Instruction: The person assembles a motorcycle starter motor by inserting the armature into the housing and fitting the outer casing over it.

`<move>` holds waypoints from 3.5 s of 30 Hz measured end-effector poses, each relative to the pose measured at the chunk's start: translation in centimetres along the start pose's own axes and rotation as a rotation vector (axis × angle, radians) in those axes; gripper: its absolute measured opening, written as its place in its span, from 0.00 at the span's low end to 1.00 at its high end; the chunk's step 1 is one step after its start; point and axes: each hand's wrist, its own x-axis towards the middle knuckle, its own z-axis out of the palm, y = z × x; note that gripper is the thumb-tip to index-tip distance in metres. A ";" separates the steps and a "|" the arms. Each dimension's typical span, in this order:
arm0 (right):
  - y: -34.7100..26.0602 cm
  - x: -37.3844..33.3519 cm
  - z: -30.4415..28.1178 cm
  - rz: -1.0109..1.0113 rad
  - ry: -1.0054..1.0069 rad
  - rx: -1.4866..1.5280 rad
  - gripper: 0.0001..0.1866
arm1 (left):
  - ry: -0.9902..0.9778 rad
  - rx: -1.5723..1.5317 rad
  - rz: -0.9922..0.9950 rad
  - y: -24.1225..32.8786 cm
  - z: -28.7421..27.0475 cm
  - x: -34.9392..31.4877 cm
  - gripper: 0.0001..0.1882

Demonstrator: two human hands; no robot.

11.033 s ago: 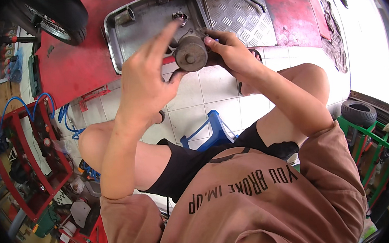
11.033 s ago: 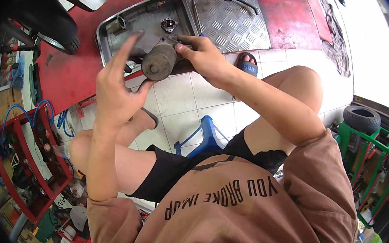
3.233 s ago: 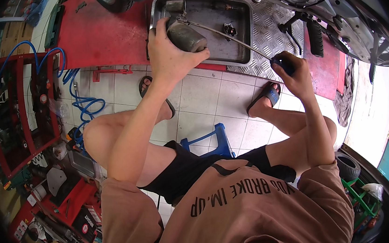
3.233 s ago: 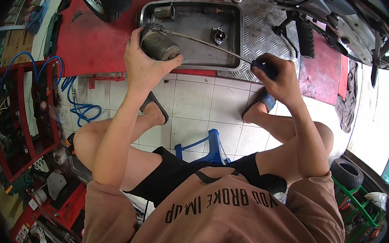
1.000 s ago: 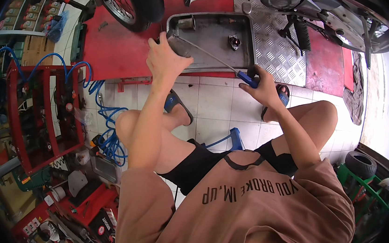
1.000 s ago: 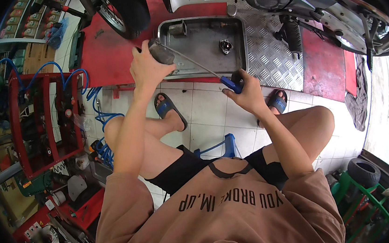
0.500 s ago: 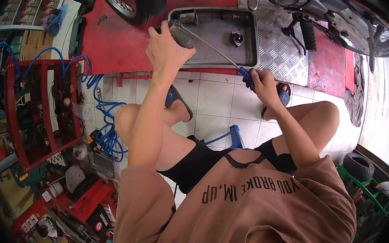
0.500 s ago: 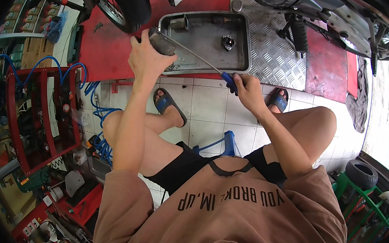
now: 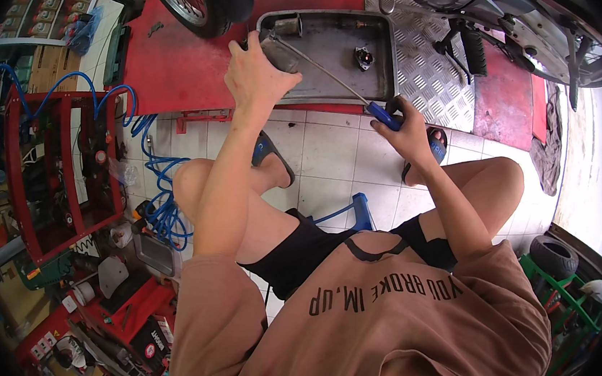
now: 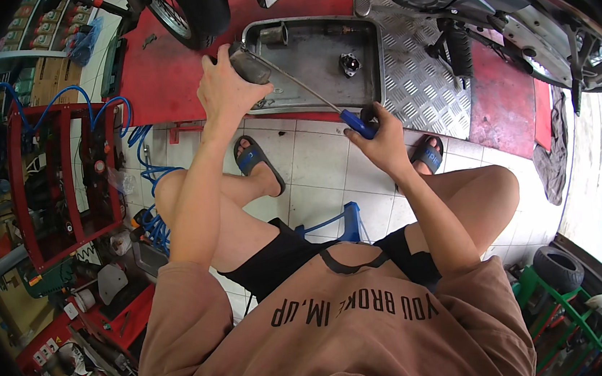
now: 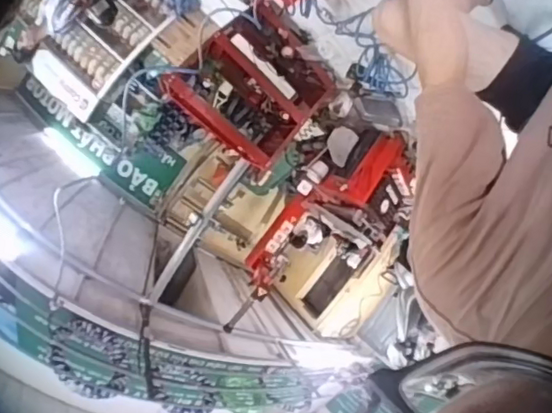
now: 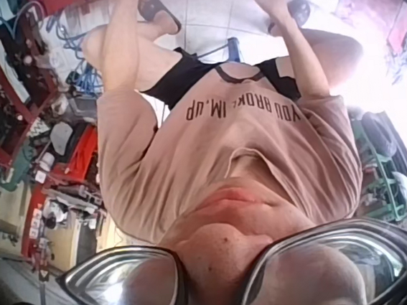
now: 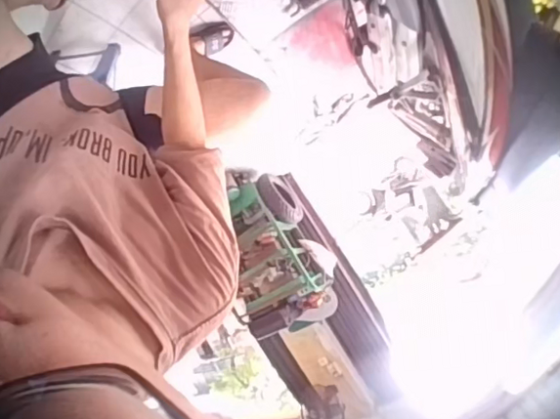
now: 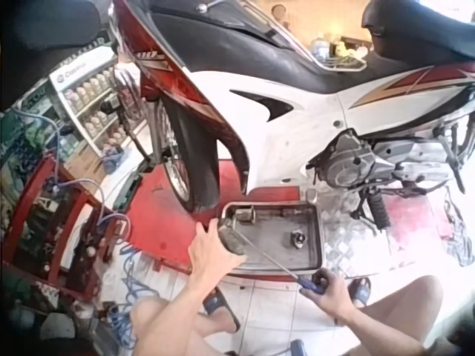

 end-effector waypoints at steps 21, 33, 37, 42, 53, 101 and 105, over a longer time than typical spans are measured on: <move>0.4 -0.1 -0.2 0.089 -0.068 0.015 0.19 | -0.045 0.011 -0.009 0.4 0.1 0.0 0.55; 0.2 0.3 -0.1 0.218 -0.197 0.074 0.18 | -0.056 0.054 -0.002 0.2 -0.2 0.0 0.53; -0.3 0.1 0.3 0.102 -0.024 0.030 0.19 | -0.062 0.067 0.000 0.3 -0.2 0.0 0.53; -0.3 0.4 -0.4 0.305 -0.192 0.125 0.16 | -0.059 0.058 0.018 0.2 -0.2 -0.1 0.53; 0.4 0.2 -0.3 0.374 -0.229 0.054 0.19 | -0.055 0.050 0.020 0.0 0.0 -0.1 0.53; 0.9 0.7 -0.5 0.441 -0.267 -0.005 0.19 | -0.110 0.040 -0.005 -0.2 0.6 -0.2 0.54; 0.8 0.4 -0.2 -0.060 -0.014 -0.001 0.14 | -0.110 0.019 -0.014 -0.3 0.7 -0.1 0.54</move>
